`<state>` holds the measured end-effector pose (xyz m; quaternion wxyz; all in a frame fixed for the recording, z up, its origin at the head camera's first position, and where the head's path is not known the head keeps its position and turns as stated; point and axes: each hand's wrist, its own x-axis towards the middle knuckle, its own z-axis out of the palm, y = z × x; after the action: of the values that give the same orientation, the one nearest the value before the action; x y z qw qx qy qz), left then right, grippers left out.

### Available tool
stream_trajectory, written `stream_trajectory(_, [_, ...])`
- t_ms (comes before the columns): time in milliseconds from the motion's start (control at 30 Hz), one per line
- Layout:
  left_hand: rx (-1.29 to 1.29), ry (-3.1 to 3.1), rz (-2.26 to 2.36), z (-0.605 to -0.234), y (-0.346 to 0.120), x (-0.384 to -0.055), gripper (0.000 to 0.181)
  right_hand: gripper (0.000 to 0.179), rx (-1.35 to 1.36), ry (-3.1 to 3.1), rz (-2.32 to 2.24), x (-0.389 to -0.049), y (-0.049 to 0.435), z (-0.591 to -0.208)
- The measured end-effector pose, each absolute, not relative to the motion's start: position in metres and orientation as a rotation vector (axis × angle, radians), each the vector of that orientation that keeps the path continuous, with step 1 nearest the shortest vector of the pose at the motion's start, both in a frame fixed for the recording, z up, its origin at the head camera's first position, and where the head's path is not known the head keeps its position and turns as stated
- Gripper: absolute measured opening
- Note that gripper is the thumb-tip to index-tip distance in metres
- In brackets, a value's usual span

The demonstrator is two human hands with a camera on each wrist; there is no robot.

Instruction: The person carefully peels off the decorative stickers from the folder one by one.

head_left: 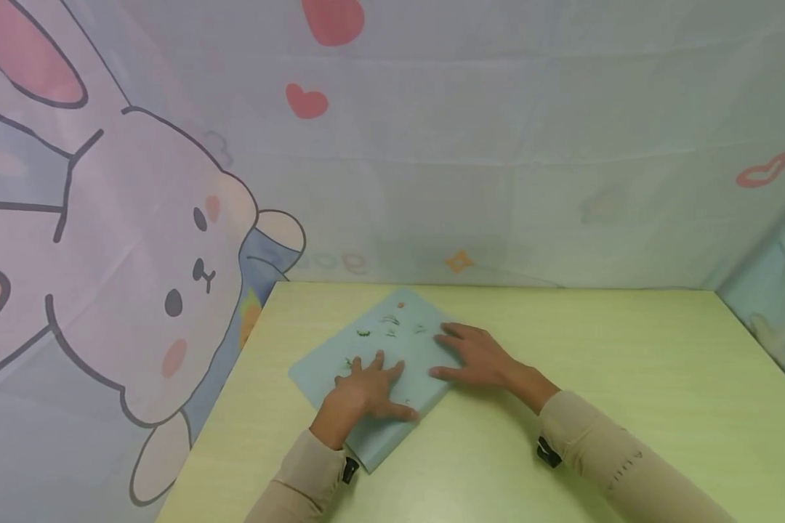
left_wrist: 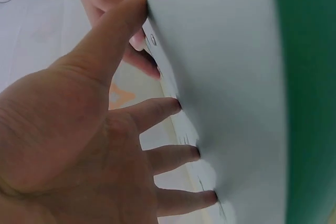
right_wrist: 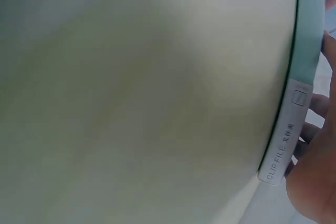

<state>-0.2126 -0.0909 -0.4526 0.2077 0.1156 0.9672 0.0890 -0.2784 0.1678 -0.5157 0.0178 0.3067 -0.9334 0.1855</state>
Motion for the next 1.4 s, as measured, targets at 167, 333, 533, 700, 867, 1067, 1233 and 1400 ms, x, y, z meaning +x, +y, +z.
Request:
stream_trajectory(167, [0.338,2.695,0.272,-0.45,-0.092,-0.211,0.105,0.079,0.92,-2.905,0.54,-0.271,0.172,-0.515])
stream_trajectory(333, [0.392,2.69,0.247,-0.45,-0.091,-0.211,0.103,0.079,0.903,-2.923,0.519,-0.262,0.175,-0.512])
stream_trajectory(533, [0.393,2.695,0.208,-0.447,-0.09,-0.21,0.094,0.073,0.924,-2.905,0.482,-0.255,0.184,-0.51])
stream_trajectory(700, [0.398,2.695,0.198,-0.444,-0.09,-0.208,0.092,0.066,0.955,-2.854,0.488,-0.245,0.193,-0.513])
stream_trajectory(867, [0.431,2.676,0.255,-0.445,-0.093,-0.208,0.089,0.065,0.941,-2.826,0.496,-0.238,0.198,-0.516])
stream_trajectory(1067, [0.458,2.646,0.279,-0.447,-0.097,-0.212,0.088,0.065,0.921,-2.836,0.472,-0.233,0.199,-0.513])
stream_trajectory(1233, [0.481,2.645,0.27,-0.448,-0.096,-0.214,0.091,0.065,0.916,-2.857,0.436,-0.227,0.2,-0.509])
stream_trajectory(1400, [0.515,2.68,0.262,-0.451,-0.093,-0.211,0.094,0.063,0.907,-2.848,0.417,-0.22,0.201,-0.508])
